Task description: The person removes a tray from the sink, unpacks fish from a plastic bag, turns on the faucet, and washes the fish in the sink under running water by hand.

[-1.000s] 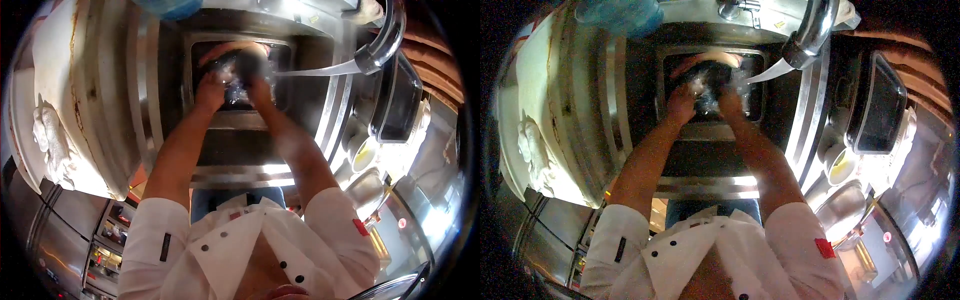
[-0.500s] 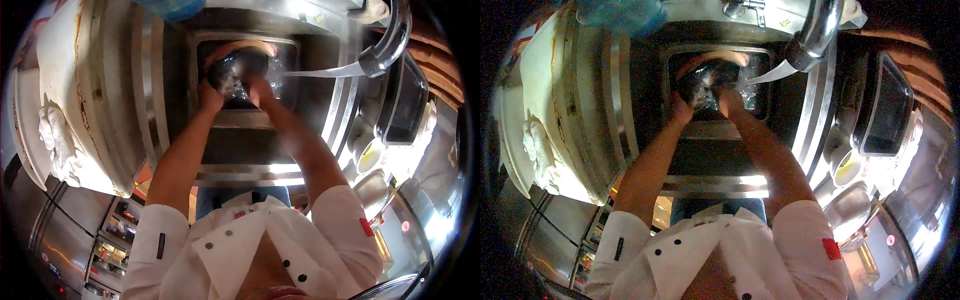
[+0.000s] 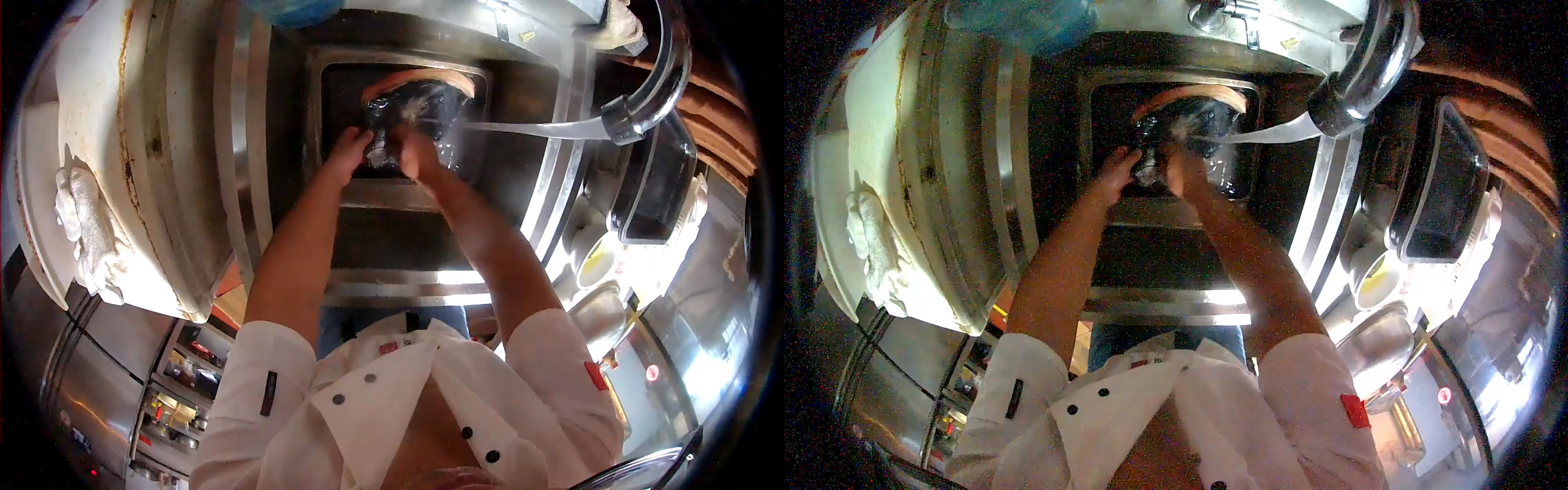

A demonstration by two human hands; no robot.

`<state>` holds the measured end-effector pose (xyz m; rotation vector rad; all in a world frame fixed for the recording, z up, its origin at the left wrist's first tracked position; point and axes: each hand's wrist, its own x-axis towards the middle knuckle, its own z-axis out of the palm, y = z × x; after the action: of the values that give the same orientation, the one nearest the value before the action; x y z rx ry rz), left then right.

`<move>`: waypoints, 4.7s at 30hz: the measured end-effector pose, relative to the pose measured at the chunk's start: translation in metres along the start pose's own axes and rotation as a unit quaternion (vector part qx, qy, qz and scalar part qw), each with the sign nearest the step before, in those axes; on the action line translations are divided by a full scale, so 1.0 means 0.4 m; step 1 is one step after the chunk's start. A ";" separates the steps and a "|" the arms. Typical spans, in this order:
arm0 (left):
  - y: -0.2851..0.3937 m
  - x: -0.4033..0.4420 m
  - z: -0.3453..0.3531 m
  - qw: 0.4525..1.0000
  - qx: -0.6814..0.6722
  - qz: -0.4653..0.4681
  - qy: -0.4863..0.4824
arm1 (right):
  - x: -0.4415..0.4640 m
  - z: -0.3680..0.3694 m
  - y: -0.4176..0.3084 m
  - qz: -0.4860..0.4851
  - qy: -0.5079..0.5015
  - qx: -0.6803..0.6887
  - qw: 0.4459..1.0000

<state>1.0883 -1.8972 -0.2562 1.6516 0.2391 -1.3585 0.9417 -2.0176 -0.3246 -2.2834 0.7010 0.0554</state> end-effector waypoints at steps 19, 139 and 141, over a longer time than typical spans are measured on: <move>0.039 -0.041 0.027 0.992 0.118 0.034 0.034 | 0.035 -0.094 -0.011 0.104 -0.197 0.145 0.964; 0.051 0.037 0.067 0.968 -0.224 -0.110 -0.006 | -0.098 -0.076 -0.115 0.381 0.116 0.093 0.913; 0.075 0.021 0.061 0.972 -0.207 -0.106 -0.008 | -0.117 -0.117 -0.066 0.354 0.149 0.034 0.923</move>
<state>1.0950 -1.9347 -0.2455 1.2900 0.6606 -1.3666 0.9076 -2.0115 -0.2622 -1.8776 1.6325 0.0224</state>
